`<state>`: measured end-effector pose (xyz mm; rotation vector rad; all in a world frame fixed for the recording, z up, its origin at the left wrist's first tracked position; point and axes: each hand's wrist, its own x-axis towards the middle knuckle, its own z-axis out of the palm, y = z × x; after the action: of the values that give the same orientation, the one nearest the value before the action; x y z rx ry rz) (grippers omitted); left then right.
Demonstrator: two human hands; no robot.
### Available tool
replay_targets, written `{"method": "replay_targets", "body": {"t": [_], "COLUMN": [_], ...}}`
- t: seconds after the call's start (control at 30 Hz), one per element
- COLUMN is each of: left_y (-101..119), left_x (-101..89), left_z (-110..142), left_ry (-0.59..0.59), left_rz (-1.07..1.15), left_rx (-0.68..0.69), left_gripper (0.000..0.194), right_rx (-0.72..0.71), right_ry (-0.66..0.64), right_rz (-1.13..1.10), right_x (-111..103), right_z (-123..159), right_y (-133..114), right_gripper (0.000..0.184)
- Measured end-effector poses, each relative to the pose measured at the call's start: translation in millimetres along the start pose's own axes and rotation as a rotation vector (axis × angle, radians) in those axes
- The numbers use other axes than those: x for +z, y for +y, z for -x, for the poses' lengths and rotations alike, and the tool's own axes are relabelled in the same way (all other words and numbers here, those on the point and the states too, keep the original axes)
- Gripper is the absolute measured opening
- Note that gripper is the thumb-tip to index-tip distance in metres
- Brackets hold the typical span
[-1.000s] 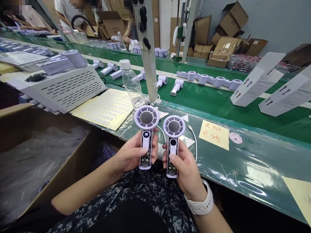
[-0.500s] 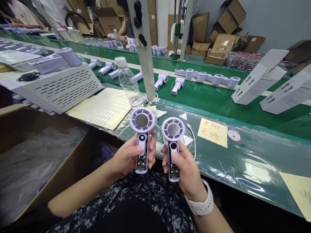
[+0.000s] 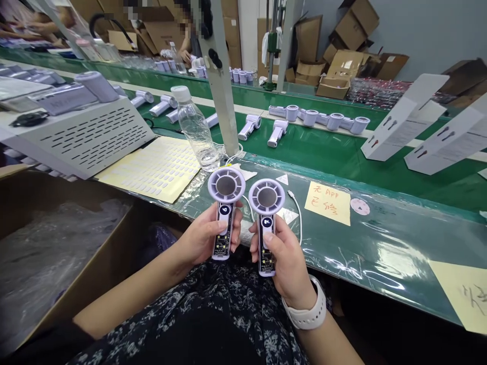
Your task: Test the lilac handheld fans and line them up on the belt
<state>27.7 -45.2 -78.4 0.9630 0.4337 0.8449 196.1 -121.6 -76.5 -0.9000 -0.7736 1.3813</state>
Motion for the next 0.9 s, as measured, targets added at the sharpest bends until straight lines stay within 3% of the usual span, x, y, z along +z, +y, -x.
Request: {"method": "replay_targets", "body": {"t": [0.23, 0.37, 0.63, 0.9], "left_y": [3.6, 4.4, 3.9, 4.2], "left_x": [3.9, 3.6, 1.7, -1.2], "left_z": [0.8, 0.3, 5.0, 4.6], "left_ry": [-0.056, -0.015, -0.072, -0.027], "left_rz": [0.068, 0.071, 0.105, -0.006], "left_rx": [-0.015, -0.033, -0.012, 0.009], "left_gripper": [0.038, 0.036, 0.05, 0.041], "right_rx": [0.017, 0.038, 0.102, 0.006], "right_ry": [0.007, 0.033, -0.063, -0.051], "right_rz": [0.008, -0.01, -0.072, -0.026], "right_x": [-1.1, -3.5, -6.4, -3.1], "right_z": [-0.1, -1.3, -2.6, -2.8], "right_y": [-1.2, -3.1, -3.1, 0.3], "right_gripper": [0.027, 0.028, 0.029, 0.03]}}
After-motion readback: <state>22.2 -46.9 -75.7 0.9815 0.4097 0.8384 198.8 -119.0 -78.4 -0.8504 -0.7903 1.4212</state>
